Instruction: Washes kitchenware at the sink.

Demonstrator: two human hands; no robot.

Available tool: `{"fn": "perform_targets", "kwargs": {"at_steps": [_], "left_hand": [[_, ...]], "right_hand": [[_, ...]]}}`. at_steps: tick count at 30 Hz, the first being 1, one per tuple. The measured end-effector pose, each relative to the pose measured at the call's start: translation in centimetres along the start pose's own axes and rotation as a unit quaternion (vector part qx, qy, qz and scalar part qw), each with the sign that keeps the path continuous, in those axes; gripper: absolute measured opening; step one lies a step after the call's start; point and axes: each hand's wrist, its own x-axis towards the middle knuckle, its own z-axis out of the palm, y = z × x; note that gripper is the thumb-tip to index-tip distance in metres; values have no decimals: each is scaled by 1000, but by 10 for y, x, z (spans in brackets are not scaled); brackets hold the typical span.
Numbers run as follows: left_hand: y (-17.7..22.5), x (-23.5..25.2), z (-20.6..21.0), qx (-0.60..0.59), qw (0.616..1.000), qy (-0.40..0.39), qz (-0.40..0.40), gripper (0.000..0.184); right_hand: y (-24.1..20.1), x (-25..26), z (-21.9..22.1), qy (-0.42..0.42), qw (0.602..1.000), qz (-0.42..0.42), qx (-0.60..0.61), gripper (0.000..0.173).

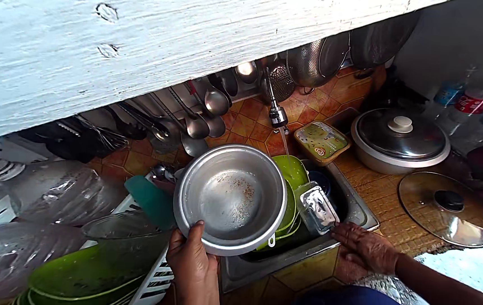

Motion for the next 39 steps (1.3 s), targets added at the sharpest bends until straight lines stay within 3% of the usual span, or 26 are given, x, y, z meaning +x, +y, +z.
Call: {"fn": "perform_targets", "kwargs": {"at_steps": [4,8,10,15,19,25,27,31,33,36,38,39], "left_hand": [[1,-4,-4,1,1000,0,7,18],[2,-7,-4,8,1000,1,-1,17],[2,-7,-3,5,1000,-1,-11,17],[4,-7,3,5,1000,-18,-17,16],[5,-4,12,3,998,-46,-39,13],[7,-2,43,-11,990,-84,-111,12],[6,-3,54,-8,987,-106,-122,14],[-5,-4,73,-6,980,-141,-139,13],[-11,-5,81,-13,977,-153,-150,13],[-17,-10,91,-20,971,-168,-169,14],[-21,-13,97,-22,969,-175,-172,13],[-23,-15,98,-25,969,-176,-172,13]], "right_hand": [[25,2,-12,4,1000,5,-30,63],[18,8,-23,-50,997,31,-43,69],[12,11,-21,-36,997,47,-50,70],[13,24,-7,171,982,58,-55,77],[5,56,-25,359,930,70,24,71],[-31,106,-100,427,871,124,208,61],[-39,119,-119,470,854,122,186,54],[-50,139,-160,543,838,46,2,31],[-61,148,-179,471,882,7,-6,24],[-73,168,-208,175,980,83,45,29],[-67,194,-220,-1,982,179,64,34],[-60,206,-221,-42,974,215,67,35]]}}
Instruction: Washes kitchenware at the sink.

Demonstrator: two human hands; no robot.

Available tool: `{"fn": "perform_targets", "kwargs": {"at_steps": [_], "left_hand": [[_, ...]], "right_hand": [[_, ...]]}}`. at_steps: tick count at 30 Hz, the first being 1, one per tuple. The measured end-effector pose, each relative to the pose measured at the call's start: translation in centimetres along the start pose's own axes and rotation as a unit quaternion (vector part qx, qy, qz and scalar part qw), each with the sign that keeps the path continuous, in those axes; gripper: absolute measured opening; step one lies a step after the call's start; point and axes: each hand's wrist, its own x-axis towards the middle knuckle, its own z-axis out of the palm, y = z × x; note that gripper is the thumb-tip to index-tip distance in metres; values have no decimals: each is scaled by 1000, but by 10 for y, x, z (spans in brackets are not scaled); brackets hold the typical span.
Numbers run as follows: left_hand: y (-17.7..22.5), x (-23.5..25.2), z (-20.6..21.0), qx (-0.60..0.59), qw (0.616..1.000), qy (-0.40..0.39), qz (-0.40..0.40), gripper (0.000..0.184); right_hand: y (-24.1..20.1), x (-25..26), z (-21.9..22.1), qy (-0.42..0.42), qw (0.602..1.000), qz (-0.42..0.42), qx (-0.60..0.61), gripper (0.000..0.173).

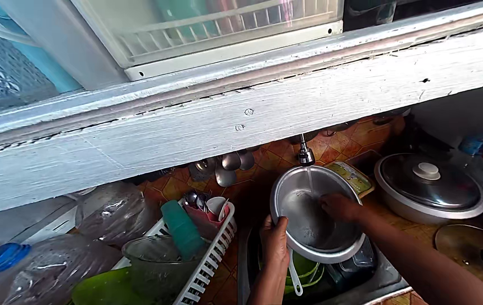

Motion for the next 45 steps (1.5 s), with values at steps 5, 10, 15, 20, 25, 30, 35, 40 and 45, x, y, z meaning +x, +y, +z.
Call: {"fn": "perform_targets", "kwargs": {"at_steps": [5,10,15,20,25,30,35,40,45], "left_hand": [[-7,-1,3,-9,1000,-2,6,15],[-8,1,-4,-15,999,-21,-40,19],[-5,8,-5,-19,998,-23,-59,20],[-11,12,-5,-21,997,-40,-67,19],[-13,12,-2,-25,998,-37,-52,18],[-11,9,-1,-26,998,-40,-43,17],[-15,3,3,-24,999,-29,-38,16],[-17,-8,6,-34,999,-30,-17,16],[-18,-11,4,-33,999,-26,-14,15]], "right_hand": [[-12,27,22,-52,997,48,19,34],[-12,42,8,-46,997,25,-64,31],[-14,39,19,-110,988,-32,-107,32],[-5,45,1,-114,987,-6,-109,31],[-13,42,23,-125,990,-49,-49,28],[-24,48,2,-95,988,35,-115,33],[-32,56,23,-88,995,-7,-46,28],[-47,64,12,-99,985,72,-124,30],[-57,63,13,-89,986,88,-108,34]]}}
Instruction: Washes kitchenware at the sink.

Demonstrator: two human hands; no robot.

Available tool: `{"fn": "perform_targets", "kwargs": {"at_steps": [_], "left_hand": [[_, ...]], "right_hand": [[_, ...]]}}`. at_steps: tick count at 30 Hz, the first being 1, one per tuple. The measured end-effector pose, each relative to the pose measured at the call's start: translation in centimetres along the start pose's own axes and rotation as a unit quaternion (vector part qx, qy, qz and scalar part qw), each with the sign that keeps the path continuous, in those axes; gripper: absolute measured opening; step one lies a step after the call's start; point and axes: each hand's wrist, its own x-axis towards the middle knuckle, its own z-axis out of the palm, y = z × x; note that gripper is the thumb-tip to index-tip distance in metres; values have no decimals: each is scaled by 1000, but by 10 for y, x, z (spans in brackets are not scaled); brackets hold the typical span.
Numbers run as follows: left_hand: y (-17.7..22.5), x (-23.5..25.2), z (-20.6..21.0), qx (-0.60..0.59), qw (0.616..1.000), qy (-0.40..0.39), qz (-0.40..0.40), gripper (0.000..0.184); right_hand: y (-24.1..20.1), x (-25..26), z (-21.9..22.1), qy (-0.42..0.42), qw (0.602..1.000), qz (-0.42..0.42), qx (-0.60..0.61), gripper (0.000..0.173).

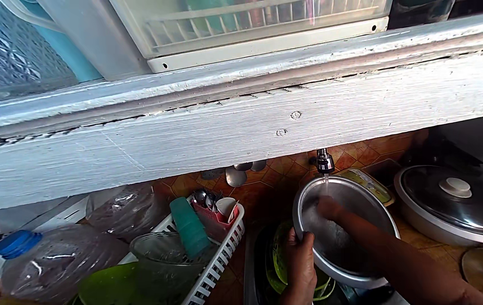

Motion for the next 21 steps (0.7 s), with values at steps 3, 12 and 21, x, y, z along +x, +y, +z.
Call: {"fn": "perform_targets", "kwargs": {"at_steps": [3,12,21], "left_hand": [[2,2,-2,-2,1000,1,18,16],[1,1,-4,7,1000,-3,10,16],[1,2,-2,2,1000,-13,6,16]], "right_hand": [[8,2,-3,25,998,33,50,36],[5,4,-1,27,997,-3,66,36],[13,10,9,62,991,-49,103,35]]}}
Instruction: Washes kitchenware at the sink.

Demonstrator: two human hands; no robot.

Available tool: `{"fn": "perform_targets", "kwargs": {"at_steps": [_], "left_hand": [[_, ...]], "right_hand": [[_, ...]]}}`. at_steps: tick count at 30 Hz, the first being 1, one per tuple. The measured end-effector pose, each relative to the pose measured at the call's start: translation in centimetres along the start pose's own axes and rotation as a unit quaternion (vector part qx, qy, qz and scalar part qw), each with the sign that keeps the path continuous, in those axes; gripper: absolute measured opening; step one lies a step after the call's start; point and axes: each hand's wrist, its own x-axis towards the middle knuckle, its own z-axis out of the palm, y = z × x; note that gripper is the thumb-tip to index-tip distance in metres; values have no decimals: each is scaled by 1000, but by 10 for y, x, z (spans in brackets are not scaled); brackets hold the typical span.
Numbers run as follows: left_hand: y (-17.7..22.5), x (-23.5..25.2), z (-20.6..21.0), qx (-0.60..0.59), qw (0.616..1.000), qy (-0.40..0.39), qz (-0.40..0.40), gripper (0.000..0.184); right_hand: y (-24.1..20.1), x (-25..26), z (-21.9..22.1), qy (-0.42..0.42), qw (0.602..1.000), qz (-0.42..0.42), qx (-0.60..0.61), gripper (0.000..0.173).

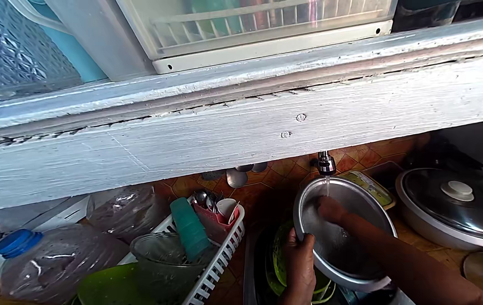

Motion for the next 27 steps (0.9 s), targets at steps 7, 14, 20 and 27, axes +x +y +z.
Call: {"fn": "perform_targets", "kwargs": {"at_steps": [7,14,20,27], "left_hand": [[0,7,-8,7,1000,0,-1,17],[12,22,-16,-18,999,39,18,19],[15,18,-9,-22,999,33,25,19],[16,21,-11,-15,999,27,29,18]], "right_hand": [[17,-14,13,-37,978,-197,-54,28],[30,-40,-6,-150,975,-105,-125,29],[32,-35,-18,-118,980,-92,-133,28],[31,-30,-20,-104,984,-51,-139,31]]}}
